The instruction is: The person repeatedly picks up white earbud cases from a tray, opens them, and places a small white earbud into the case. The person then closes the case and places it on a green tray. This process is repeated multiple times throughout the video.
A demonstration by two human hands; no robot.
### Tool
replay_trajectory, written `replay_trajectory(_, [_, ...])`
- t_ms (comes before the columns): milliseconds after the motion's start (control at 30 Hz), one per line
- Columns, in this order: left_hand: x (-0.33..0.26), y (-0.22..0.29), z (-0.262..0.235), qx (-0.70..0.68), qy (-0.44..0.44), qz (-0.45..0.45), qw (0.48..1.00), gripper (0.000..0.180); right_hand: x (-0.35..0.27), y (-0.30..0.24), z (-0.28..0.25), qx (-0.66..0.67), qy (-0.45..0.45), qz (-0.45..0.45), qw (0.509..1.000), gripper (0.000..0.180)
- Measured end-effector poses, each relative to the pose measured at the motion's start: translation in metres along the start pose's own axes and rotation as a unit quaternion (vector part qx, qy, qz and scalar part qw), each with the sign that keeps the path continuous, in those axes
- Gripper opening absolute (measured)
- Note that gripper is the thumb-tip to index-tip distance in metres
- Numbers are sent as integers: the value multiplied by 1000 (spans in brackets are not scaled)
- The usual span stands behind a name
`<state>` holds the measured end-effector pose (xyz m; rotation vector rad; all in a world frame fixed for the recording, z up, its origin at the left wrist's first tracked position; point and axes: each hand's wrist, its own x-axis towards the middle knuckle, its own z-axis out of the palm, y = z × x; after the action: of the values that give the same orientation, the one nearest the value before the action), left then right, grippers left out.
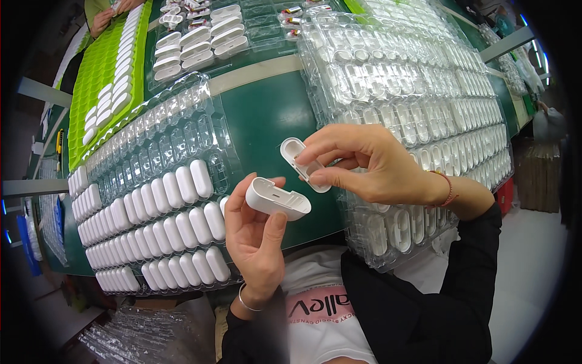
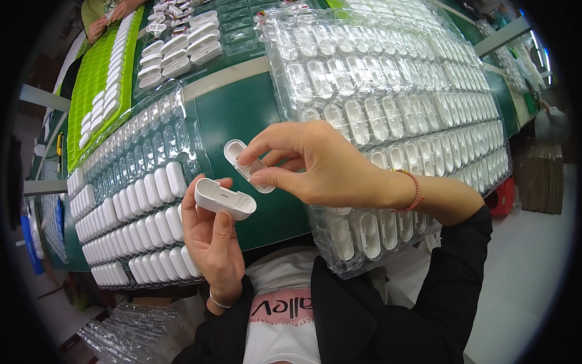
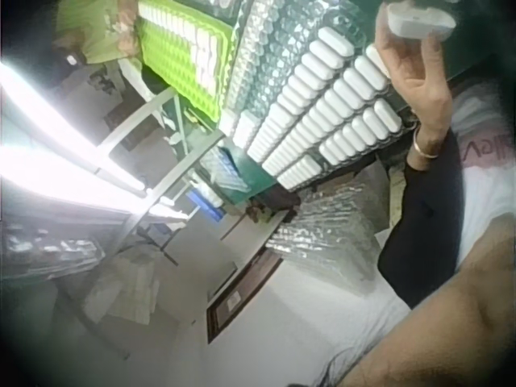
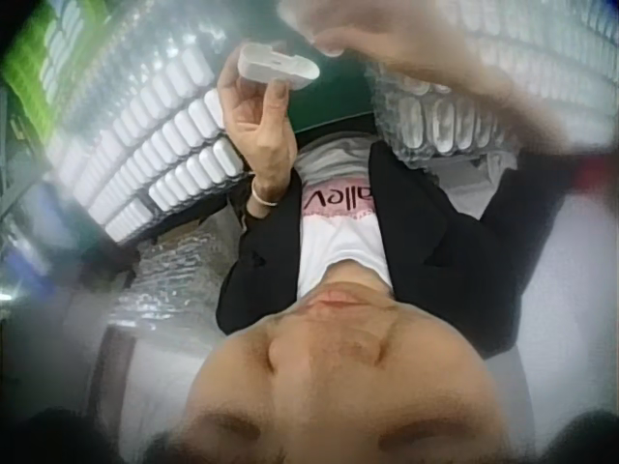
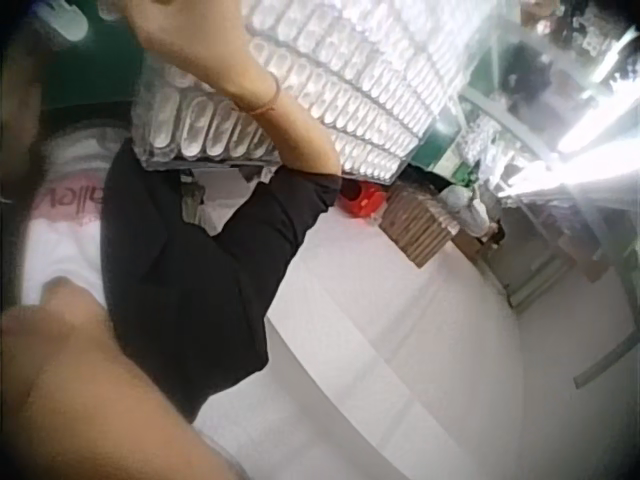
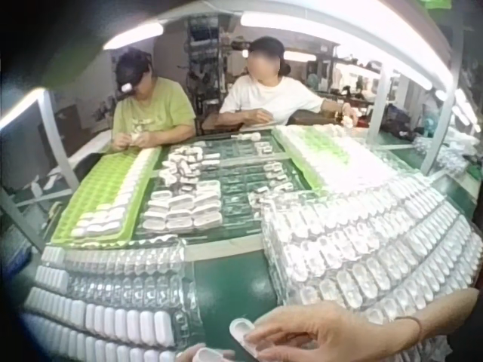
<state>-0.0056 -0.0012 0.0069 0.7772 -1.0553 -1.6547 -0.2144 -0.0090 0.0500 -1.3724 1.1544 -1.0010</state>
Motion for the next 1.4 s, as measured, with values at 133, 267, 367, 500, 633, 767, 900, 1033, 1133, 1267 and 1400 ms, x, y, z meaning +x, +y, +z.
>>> replay_trajectory(133, [0,0,1,25,-6,35,999,54,1,-3,1,-51,-13,-11,999,31])
replay_trajectory(267, [0,-5,3,39,-13,39,998,54,0,-1,2,-62,-9,-11,998,31])
replay_trajectory(367, [0,-7,1,72,-24,50,996,54,0,4,2,-69,-7,-17,997,32])
replay_trajectory(500, [-1,-6,-1,78,-31,58,995,53,0,5,2,-89,-26,-38,995,30])
replay_trajectory(633, [-1,-4,-2,99,-36,40,994,54,0,4,2,-86,-30,-34,995,29])
replay_trajectory(767, [0,-5,-5,109,-31,24,993,53,0,5,2,-91,-29,-42,995,30])
replay_trajectory(900, [1,-4,-7,126,-34,12,991,52,0,7,1,-96,-30,-44,994,30])
replay_trajectory(1033, [0,-2,-4,91,-7,23,996,53,0,3,1,-85,-35,-29,995,28])
replay_trajectory(1133, [-4,-2,1,40,35,38,998,53,2,4,2,-71,-17,-29,997,24])
replay_trajectory(1267, [-3,-1,0,16,27,-14,999,52,2,5,2,-72,-4,-33,997,22])
replay_trajectory(1400, [1,-5,0,-16,16,-58,998,52,1,8,4,-75,-5,-57,996,20])
